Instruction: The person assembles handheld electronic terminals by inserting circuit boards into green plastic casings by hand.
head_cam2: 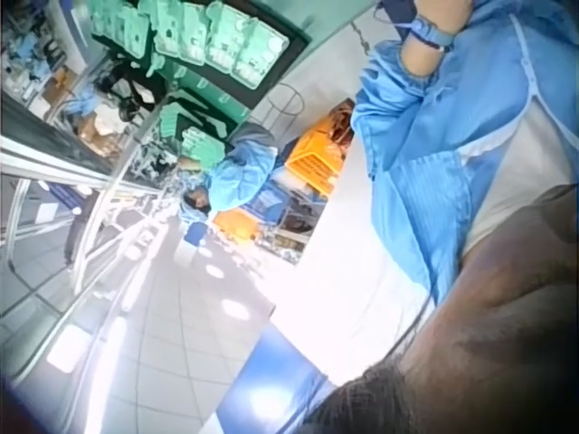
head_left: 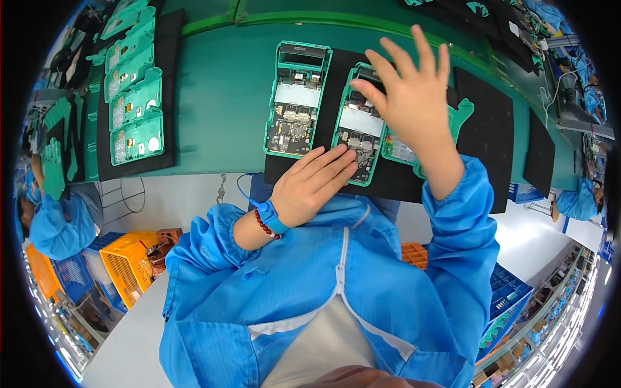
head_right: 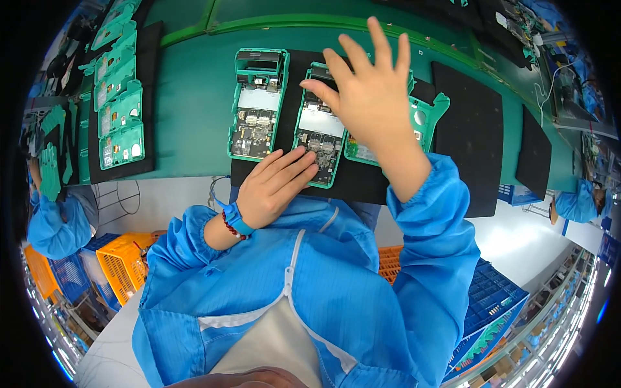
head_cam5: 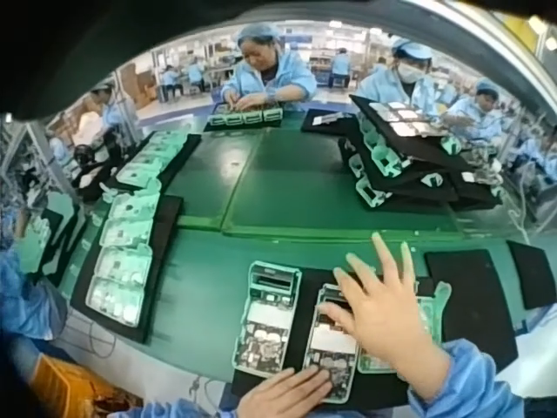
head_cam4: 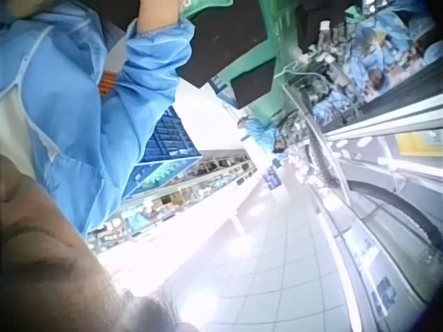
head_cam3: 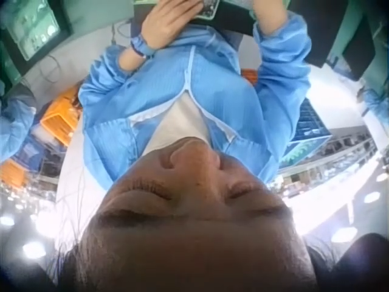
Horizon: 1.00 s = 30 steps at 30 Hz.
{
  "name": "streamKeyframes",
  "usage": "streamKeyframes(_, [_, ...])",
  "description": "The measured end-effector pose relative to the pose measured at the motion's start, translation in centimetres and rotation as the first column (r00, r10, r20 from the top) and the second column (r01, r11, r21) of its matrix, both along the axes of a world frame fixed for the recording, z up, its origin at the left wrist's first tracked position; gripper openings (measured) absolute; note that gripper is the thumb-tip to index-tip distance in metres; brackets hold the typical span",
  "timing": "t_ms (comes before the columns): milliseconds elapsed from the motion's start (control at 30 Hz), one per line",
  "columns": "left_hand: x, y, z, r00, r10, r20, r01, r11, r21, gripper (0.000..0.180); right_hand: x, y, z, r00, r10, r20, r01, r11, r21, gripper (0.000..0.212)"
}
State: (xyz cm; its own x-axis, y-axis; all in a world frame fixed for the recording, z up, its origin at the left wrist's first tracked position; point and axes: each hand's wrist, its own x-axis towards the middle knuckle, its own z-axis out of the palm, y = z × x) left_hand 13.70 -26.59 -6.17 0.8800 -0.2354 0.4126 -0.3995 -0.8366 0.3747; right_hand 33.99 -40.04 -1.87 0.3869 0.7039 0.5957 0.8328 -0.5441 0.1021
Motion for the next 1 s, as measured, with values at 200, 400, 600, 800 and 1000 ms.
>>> streamKeyframes(200, [0.5,-0.1,0.4,0.999,-0.03,0.019,0.029,0.998,0.056,0.046,-0.3,-0.3,-2.1,0.989,0.01,-0.149,-0.012,1.0,-0.014,0.05])
streamKeyframes(400, [3.0,-1.0,1.9,0.993,-0.046,-0.105,0.053,0.997,0.061,0.059,-1.3,-0.6,-2.3,0.948,0.01,-0.319,-0.002,1.0,0.027,0.053])
streamKeyframes(600, [3.0,0.3,1.6,0.989,-0.143,-0.024,0.144,0.987,0.072,0.053,-4.4,-3.5,0.2,0.832,0.16,-0.532,0.034,0.941,0.337,0.047])
streamKeyframes(800, [2.0,0.2,1.0,0.989,-0.091,0.117,0.067,0.979,0.195,0.048,-6.4,-7.3,1.6,0.812,0.206,-0.546,-0.266,0.963,-0.034,0.039])
streamKeyframes(1000, [1.8,0.1,2.0,0.988,-0.09,0.123,0.078,0.992,0.096,0.049,-5.7,-7.1,2.3,0.869,0.26,-0.421,-0.344,0.929,-0.136,0.029])
